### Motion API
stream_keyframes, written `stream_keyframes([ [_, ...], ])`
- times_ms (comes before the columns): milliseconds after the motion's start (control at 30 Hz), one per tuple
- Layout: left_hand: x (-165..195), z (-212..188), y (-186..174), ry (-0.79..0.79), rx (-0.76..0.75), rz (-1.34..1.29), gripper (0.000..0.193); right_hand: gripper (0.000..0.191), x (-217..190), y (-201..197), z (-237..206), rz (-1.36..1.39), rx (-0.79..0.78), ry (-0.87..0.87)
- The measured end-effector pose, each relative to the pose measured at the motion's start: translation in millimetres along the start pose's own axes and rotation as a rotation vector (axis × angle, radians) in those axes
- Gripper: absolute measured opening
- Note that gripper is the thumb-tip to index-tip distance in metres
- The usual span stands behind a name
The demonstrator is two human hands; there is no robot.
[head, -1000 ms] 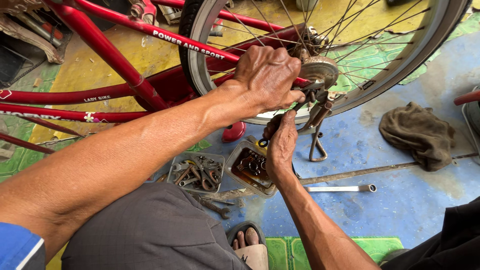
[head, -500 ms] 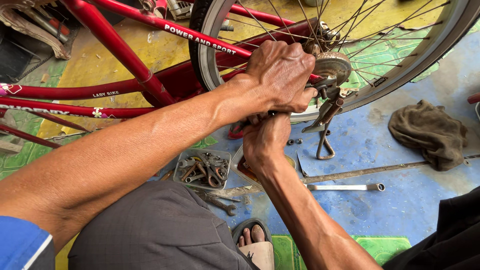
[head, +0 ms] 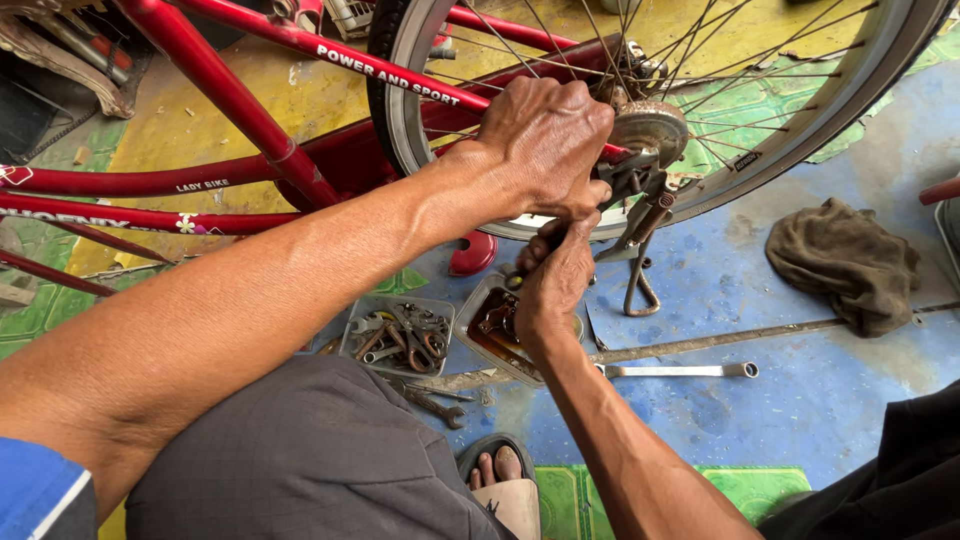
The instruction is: The person uses a wrench to tighten bolts on the rear wheel hub and brake assembly of a red bicycle. They then move to the front wheel and use a wrench to adjust the brake caliper bolts.
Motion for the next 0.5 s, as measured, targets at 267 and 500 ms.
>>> stream_keyframes([
  [267,-2.3,0.8,5.8,-0.096,-0.046,0.008,0.053,0.061,-5.4,-33.8,20.5,-0.452,-0.022,-0.233],
  [500,2.3,-0.1,1.1,-0.056,0.061,-0.002,0.056,0.059,-6.6,-40.1,31.2,-0.426,-0.078,-0.263],
])
Point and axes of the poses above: each hand's wrist, its own z-axis towards the middle knuckle, its own y-axis out of the palm, x = y × z, the point moved 5 cm from there along z, towards the middle knuckle, and after that the axes turned 10 degrees about -z, right-handed, at the moved point
